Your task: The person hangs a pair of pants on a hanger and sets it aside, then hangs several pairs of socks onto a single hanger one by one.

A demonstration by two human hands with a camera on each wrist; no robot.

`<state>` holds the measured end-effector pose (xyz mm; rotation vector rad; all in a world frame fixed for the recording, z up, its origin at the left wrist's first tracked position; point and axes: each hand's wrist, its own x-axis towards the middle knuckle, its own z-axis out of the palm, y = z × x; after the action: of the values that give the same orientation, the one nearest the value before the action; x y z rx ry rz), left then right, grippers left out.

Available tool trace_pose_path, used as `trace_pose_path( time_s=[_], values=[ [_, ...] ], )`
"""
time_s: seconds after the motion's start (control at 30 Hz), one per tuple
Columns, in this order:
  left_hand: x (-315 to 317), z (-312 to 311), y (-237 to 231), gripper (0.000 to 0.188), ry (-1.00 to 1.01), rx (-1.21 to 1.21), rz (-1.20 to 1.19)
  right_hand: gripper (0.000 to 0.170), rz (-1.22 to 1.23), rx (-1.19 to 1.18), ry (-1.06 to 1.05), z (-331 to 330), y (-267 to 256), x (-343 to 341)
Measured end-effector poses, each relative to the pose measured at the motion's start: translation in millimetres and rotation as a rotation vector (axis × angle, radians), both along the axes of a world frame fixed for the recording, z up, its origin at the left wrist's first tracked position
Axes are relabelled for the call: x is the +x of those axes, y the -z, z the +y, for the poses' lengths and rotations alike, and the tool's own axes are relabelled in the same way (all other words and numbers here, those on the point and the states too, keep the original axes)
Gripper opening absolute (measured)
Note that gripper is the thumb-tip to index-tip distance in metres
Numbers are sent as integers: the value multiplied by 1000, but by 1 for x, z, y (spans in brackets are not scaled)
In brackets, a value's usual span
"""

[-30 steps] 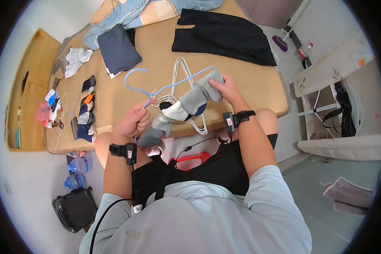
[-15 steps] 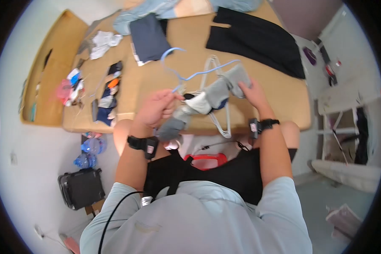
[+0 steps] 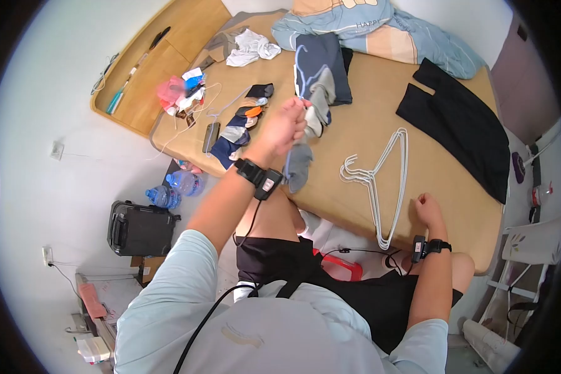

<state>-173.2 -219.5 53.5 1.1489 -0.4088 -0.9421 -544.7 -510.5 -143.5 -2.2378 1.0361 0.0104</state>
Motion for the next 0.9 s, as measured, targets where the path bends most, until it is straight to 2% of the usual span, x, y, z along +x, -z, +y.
trace_pose_path(
  time_s=[0.03, 0.17, 0.23, 0.33, 0.5, 0.63, 0.73, 0.77, 0.83, 0.9],
  values=[
    [14, 4, -4, 19, -2, -3, -1, 27, -2, -28, -6, 2, -1, 1],
    [86, 30, -1, 21, -264, 171, -210, 28, 1, -8, 13, 7, -3, 3],
    [135, 55, 12, 25, -254, 176, -237, 29, -32, -7, 0, 6, 3, 2],
    [187, 86, 22, 29, -359, 256, -324, 29, -30, 43, 31, 11, -6, 5],
    [260, 135, 48, 29, -428, 311, -108, 29, -47, 68, 46, 7, 8, 1],
    [316, 174, 90, 33, -501, 471, -156, 28, -50, -30, 4, 10, 10, -1],
    [334, 193, 115, 36, -637, 1014, -665, 28, -32, 84, 71, 9, 11, 0],
    [340, 198, 124, 36, -635, 1022, -656, 28, -23, 88, 67, 8, 13, -1],
    [361, 211, 157, 39, -599, 1217, -919, 28, 7, 61, 55, 11, 5, 2],
    [366, 216, 171, 39, -574, 1340, -1001, 30, 3, 27, 40, 12, 2, 4]
  ],
)
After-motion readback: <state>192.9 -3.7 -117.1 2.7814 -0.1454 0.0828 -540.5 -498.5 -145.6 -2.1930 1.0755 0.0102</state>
